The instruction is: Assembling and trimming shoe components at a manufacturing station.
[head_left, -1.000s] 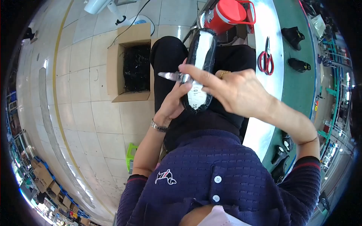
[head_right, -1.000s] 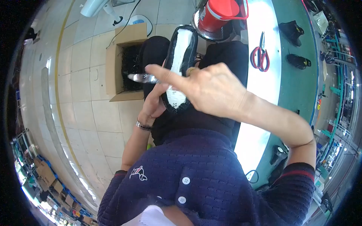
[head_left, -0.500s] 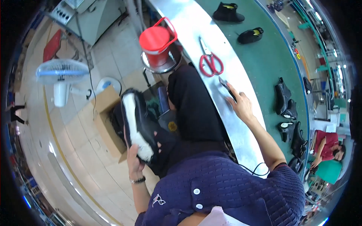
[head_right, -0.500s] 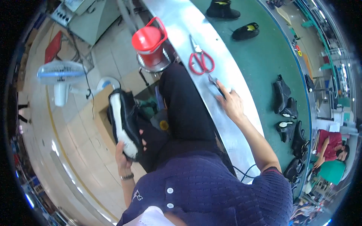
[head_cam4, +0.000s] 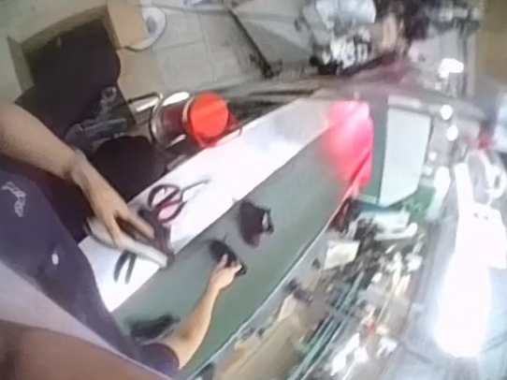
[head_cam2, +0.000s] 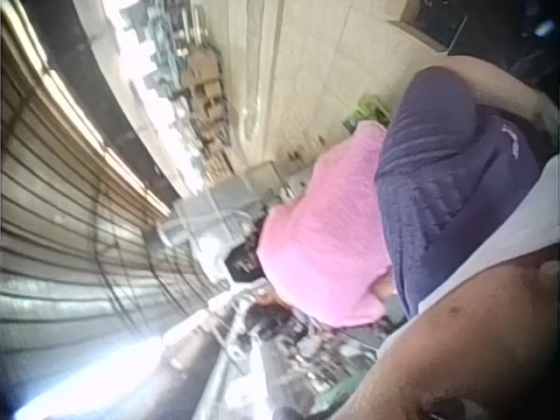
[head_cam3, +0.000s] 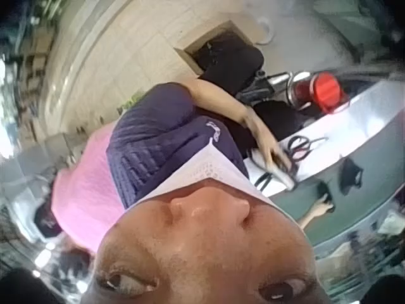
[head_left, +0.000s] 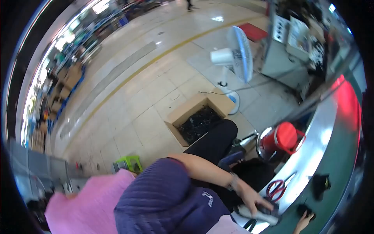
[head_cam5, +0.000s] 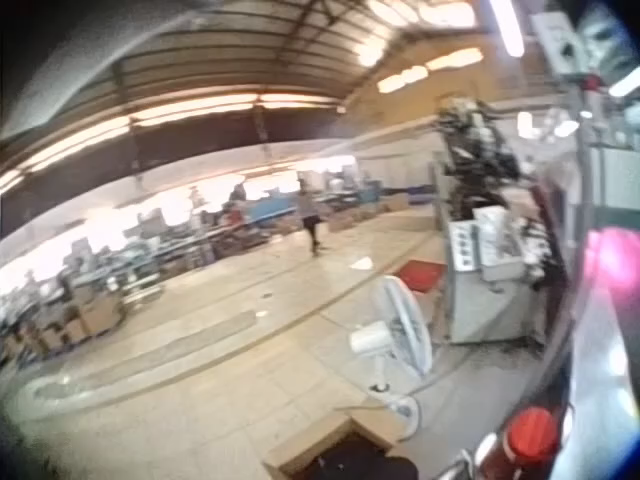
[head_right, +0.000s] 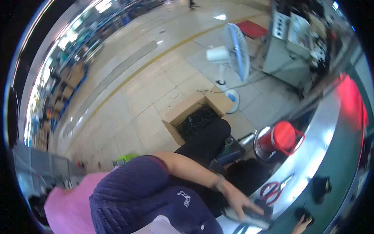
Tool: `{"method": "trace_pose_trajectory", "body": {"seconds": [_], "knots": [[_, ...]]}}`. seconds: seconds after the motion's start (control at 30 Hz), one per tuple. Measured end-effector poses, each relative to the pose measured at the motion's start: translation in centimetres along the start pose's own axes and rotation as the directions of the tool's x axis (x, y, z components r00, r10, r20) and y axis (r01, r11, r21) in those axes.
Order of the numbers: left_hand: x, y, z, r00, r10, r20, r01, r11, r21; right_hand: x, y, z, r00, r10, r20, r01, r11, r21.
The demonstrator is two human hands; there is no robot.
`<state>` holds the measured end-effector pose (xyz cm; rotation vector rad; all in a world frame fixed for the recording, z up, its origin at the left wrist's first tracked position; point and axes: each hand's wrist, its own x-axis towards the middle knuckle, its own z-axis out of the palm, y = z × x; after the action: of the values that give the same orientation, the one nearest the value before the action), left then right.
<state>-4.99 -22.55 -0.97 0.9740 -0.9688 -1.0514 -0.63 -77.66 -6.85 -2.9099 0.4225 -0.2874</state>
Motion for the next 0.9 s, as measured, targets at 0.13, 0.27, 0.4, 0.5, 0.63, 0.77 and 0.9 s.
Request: {"method": "trace_pose_trajectory", "body": {"seconds": [0.13,0.27,0.4,0.5,0.63,0.77,0.9], "knots": [[7.3,-4.9,2.4,1.0,0.006,-0.023,-0.004,0.997,0.079,-3.2,-11.0,-5.5,0.985,-0.168,-0.042,0.163,0.98,-0.113],[10.1,-5.4,1.8,0.996,0.088,-0.008,-0.082,0.946,0.314,-2.2,-9.6,-6.0,0.994,-0.101,0.042,0.107,0.982,-0.157],[11.8,-5.9,0.2,0.989,0.139,0.049,-0.144,0.855,0.499,-1.0,-4.9,-3.2,0.947,-0.296,-0.124,0.292,0.955,-0.05],[12.2,-6.2,-1.3,0.983,0.168,0.079,-0.181,0.764,0.619,-1.0,-6.6,-5.6,0.972,0.008,-0.234,0.022,0.992,0.124],[8.1,-0.1,-3.8,0.973,0.183,-0.143,-0.057,0.786,0.616,-4.6,-15.7,-15.3,0.971,0.236,-0.025,-0.187,0.827,0.53],[2.3,7.5,-3.1,0.9,0.324,-0.293,-0.011,0.688,0.726,-8.6,-24.8,-20.3,0.989,0.016,0.144,-0.1,0.794,0.599],[-3.4,11.5,-0.8,0.937,0.313,-0.158,-0.091,0.651,0.754,-11.5,-35.2,-19.1,0.933,-0.329,0.145,0.076,0.576,0.814]]}}
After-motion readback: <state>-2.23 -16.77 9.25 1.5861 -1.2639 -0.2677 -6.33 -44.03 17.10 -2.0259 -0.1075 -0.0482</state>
